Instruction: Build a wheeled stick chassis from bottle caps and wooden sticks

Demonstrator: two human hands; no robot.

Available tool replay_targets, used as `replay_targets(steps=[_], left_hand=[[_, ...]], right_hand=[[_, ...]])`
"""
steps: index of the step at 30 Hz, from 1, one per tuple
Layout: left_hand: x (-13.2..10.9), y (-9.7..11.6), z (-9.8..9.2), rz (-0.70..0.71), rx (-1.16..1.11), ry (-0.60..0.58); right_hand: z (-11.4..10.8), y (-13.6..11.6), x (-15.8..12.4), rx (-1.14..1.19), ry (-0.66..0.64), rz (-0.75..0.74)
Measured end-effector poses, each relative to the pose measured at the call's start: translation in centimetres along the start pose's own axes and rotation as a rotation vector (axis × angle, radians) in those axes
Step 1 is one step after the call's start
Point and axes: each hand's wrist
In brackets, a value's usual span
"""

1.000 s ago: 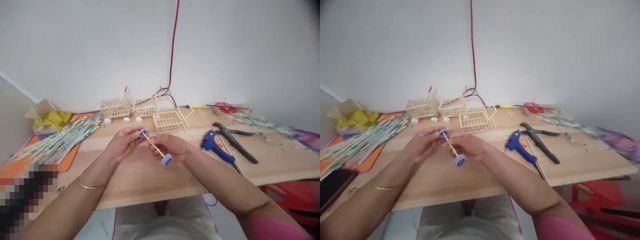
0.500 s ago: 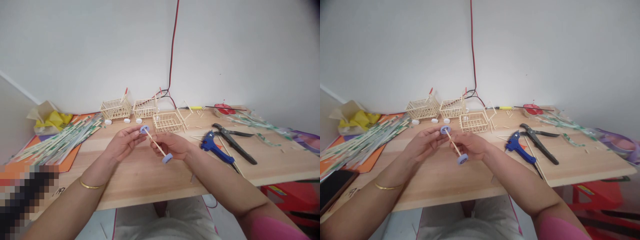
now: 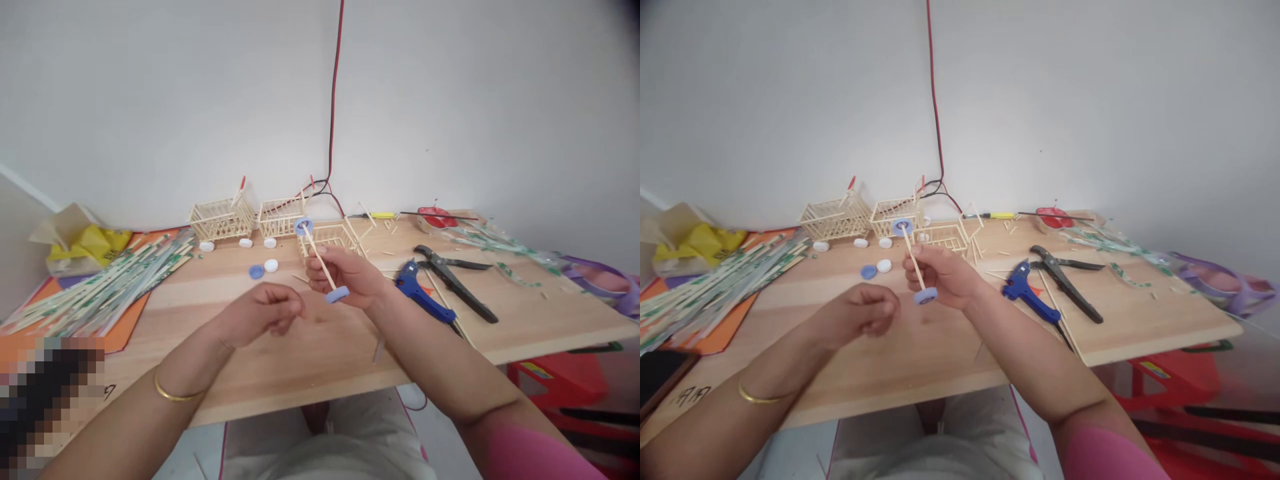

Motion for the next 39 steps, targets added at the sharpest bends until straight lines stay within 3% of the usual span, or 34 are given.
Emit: replay_targets(steps=[8,11,14,16,20,22,25,28,32,35,39], left_hand=[[-0.4,2.8,-3.2,0.414,-0.109,0.412],[-0.2,2.4,-3.9,0.496,0.096,0.598],[-0.1,1.9,-4.3,0.500,0.512,0.807],[0.0,1.7,-4.1,0.550,0.673,0.808],[0.0,1.6,-3.3,0.528,0.653,0.760],[-0.1,1.6,-3.1,0.470,0.683,0.808],[-0.2,1.6,-3.2,0.524,0.693,0.913],[0.2,1.8,-2.8,0.533,0.543,0.844],[0.9,2.5,-0.4,0.279,0.440,0.557],[1.3,2.8,1.6,0.221,0.214,0.411],[1.9,2.1,2.3,0.183,0.052,0.337]], right_hand=[[-0.6,-0.6,-0.2,0.020,-0.008,-0.013],[-0.8,-0.4,0.0,-0.016,0.007,-0.013],[-1.1,-0.1,0.2,-0.034,-0.010,-0.017],[-1.3,0.2,0.3,-0.046,-0.031,-0.010],[-1.4,0.8,0.3,-0.073,-0.031,0.007],[-1.4,0.8,0.3,-0.083,-0.004,0.003],[-1.4,0.7,0.3,-0.091,0.031,-0.057],[-1.5,0.5,0.3,-0.116,0.053,-0.116],[-1.6,0.6,0.4,-0.216,0.080,-0.153],[-1.7,1.0,0.5,-0.306,0.080,-0.179],[-1.9,1.5,0.4,-0.440,0.063,-0.173]])
Point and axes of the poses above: each hand's wrist, its own x-axis towards the middle knuckle, its own z-axis out of the palm, y = z × x, and after that the axes turned 2 degrees about -x, right-handed
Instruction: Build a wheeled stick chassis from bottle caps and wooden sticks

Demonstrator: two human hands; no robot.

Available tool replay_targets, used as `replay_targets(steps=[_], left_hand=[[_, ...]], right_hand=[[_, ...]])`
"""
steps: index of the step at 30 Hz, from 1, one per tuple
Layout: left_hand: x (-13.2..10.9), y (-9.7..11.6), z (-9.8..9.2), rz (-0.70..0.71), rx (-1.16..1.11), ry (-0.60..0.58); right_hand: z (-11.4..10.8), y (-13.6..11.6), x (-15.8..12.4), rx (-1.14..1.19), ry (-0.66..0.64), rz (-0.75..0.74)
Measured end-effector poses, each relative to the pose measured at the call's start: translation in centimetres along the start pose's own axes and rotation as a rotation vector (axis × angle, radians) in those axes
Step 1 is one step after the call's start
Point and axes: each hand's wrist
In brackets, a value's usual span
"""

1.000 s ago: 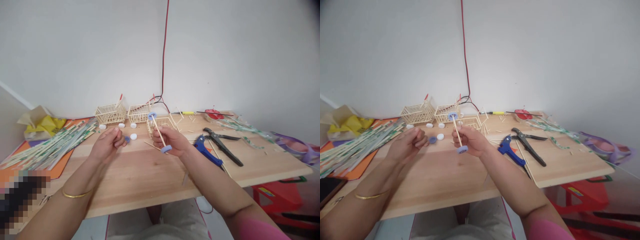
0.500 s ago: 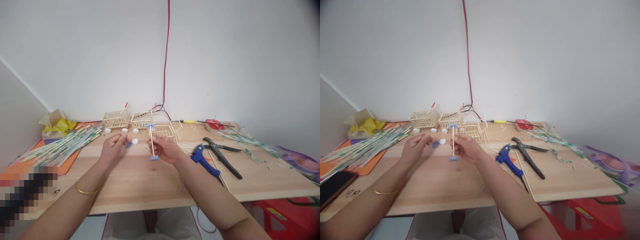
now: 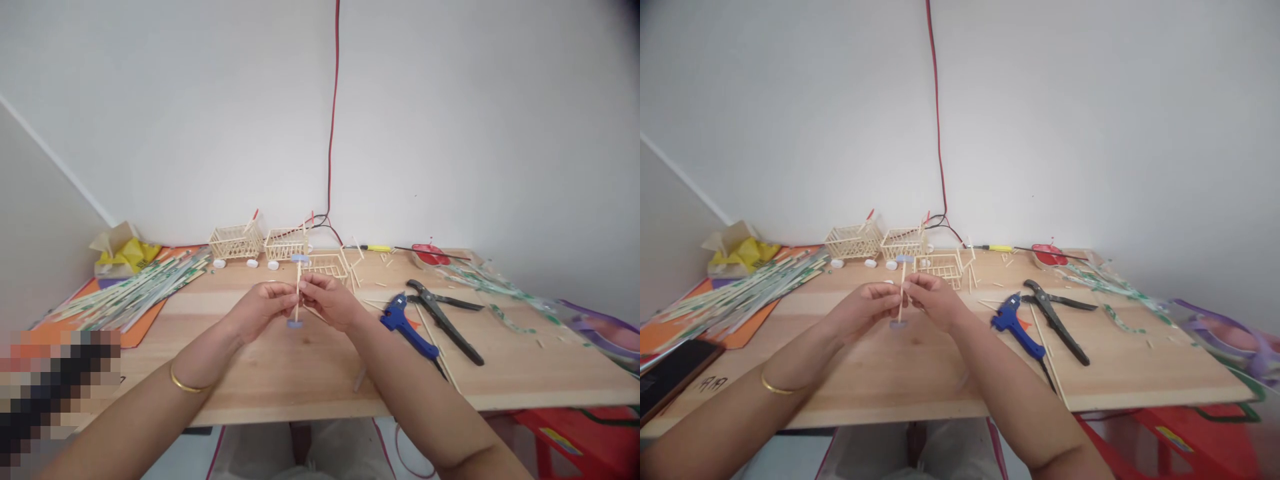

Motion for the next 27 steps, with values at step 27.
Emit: replay_targets(steps=[27], left_hand=[[-0.3,-1.4,-1.4,0.418,0.799,0.139]], right_hand=[[0.4,-2.1,-1.3,-0.363,0.153,-0.192]])
Point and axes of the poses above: each hand's wrist, its own x-axis towards the middle knuckle, its own z-axis out of the palm, y = z × x, and after that the axes turned 2 degrees about -x, right-handed
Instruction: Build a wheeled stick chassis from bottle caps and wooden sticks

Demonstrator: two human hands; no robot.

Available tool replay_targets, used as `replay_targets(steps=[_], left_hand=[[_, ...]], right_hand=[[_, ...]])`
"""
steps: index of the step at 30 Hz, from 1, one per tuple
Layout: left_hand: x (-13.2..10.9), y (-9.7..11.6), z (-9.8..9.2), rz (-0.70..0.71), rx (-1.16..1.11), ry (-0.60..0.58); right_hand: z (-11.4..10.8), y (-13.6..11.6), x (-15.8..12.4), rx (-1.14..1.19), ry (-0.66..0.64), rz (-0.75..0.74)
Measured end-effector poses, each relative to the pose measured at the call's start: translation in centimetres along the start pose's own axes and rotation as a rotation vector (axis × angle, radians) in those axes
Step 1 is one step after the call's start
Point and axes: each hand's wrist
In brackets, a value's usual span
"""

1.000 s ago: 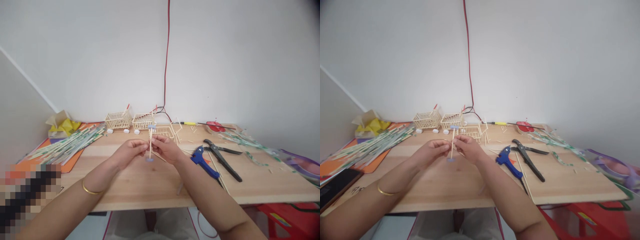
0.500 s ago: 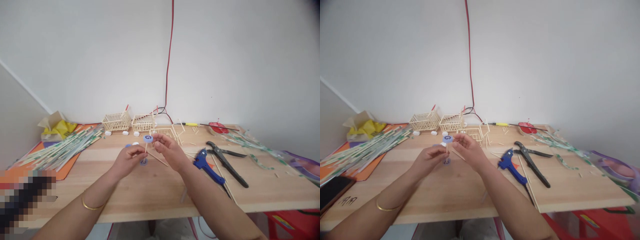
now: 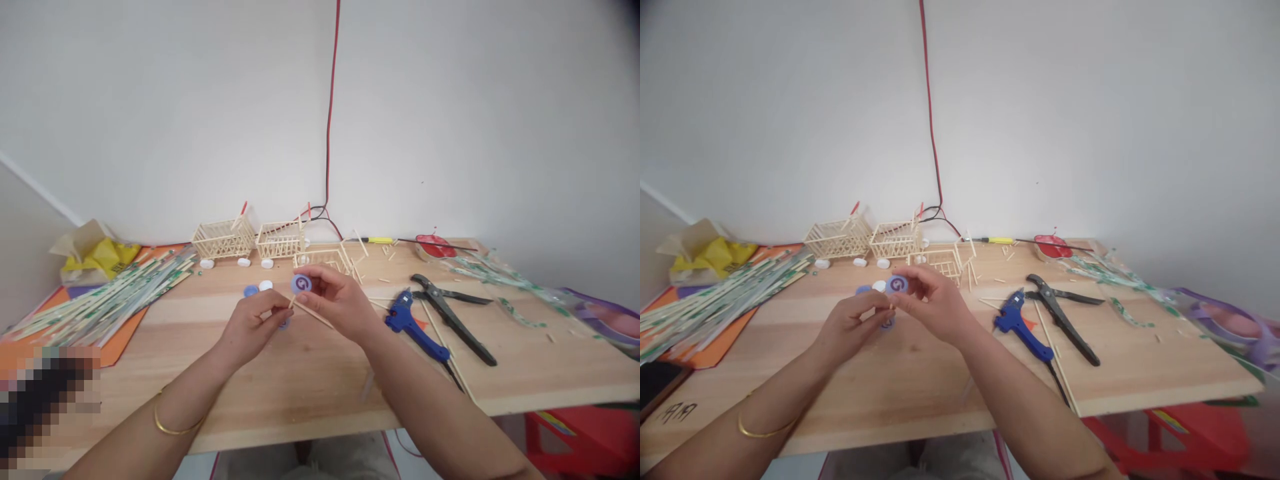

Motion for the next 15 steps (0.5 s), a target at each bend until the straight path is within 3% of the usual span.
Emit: replay_targets(steps=[8,15], left_hand=[[-0.24,-0.10,-0.01,-0.006,0.014,-0.008],[-0.41,-0.10,0.25,0.002,0.049,0.006]], right_hand=[[0.14,-0.55,0.03,-0.192,0.024,-0.111],[0.43,-0.23,0.11,-0.232,0.047,-0.115]])
Point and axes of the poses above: each hand's wrist, its own x-axis towards the middle knuckle, its own z-axis out of the palm, y = z × x, and after that the axes turned 2 degrees about -x, right-handed
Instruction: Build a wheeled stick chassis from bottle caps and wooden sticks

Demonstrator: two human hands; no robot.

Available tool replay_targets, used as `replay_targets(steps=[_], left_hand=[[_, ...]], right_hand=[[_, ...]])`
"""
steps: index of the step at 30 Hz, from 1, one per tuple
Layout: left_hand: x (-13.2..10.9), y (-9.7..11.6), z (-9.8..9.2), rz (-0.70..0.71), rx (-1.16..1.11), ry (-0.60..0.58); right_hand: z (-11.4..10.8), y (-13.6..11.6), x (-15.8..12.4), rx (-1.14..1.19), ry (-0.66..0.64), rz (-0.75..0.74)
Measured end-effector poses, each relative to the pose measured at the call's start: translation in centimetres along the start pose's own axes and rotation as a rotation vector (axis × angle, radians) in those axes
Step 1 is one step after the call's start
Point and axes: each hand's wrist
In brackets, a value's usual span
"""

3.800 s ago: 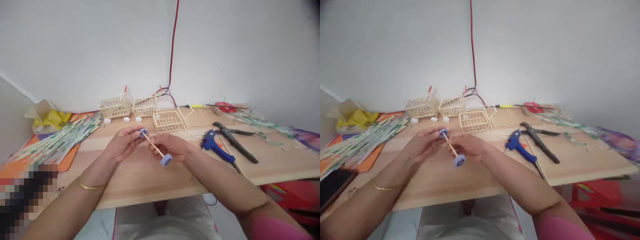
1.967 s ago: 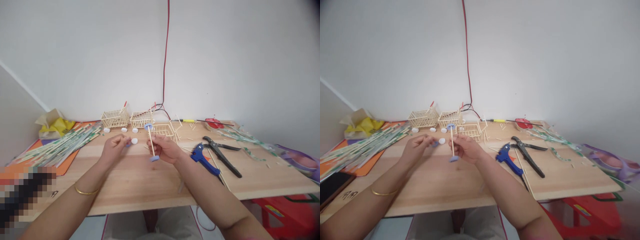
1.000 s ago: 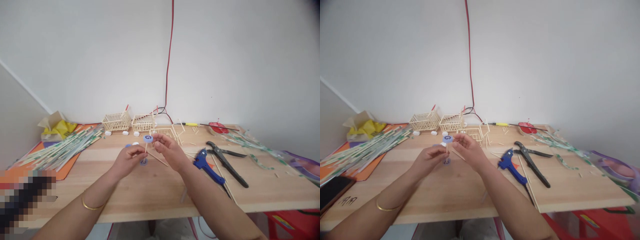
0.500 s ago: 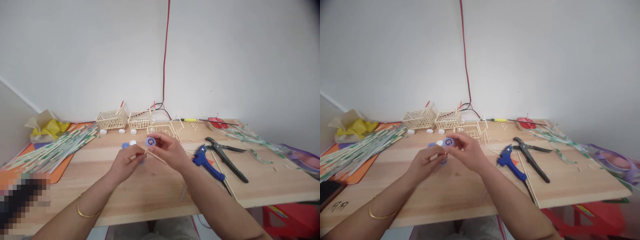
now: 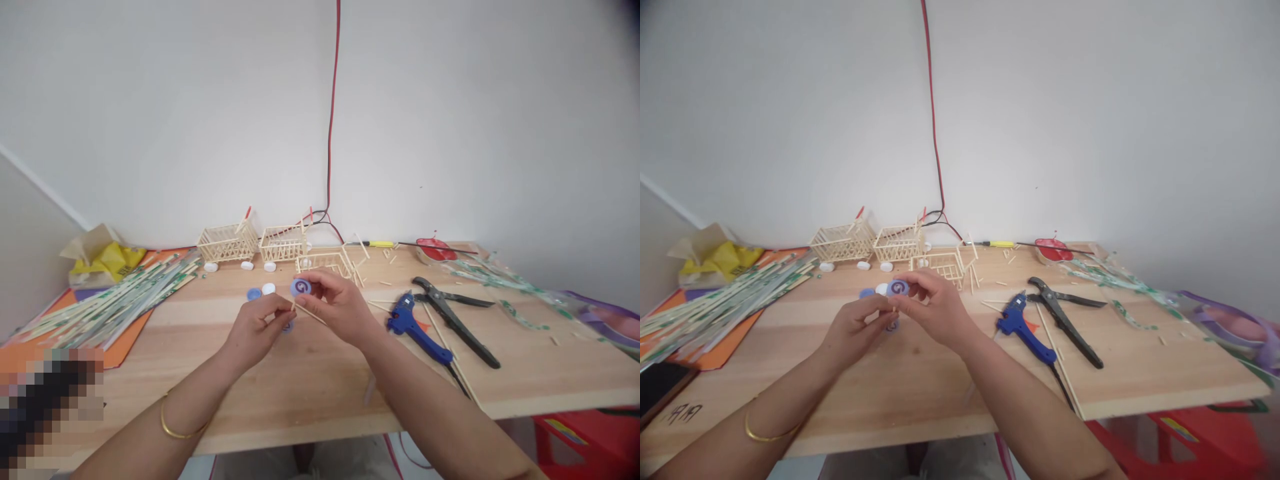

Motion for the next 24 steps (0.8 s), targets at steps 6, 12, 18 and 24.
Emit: replay_targets(steps=[6,12,18,24], left_hand=[[-0.1,-0.2,0.4,0.034,0.050,0.040],[-0.2,-0.7,0.6,0.049,0.081,0.058],[-0.2,-1.0,0.8,0.035,0.102,0.066],[-0.3,-1.2,0.9,0.037,0.101,0.072]], right_hand=[[0.2,-0.3,0.0,-0.049,0.015,-0.041],[0.3,-0.1,0.0,-0.080,0.034,-0.047],[0.5,0.1,0.0,-0.096,0.037,-0.030],[0.6,-0.1,0.0,-0.105,0.042,-0.047]])
Point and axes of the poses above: each hand's wrist, its own x-axis towards the middle knuckle, its own z-axis out of the palm, y = z × x, and after that the axes turned 2 degrees about -x, right-handed
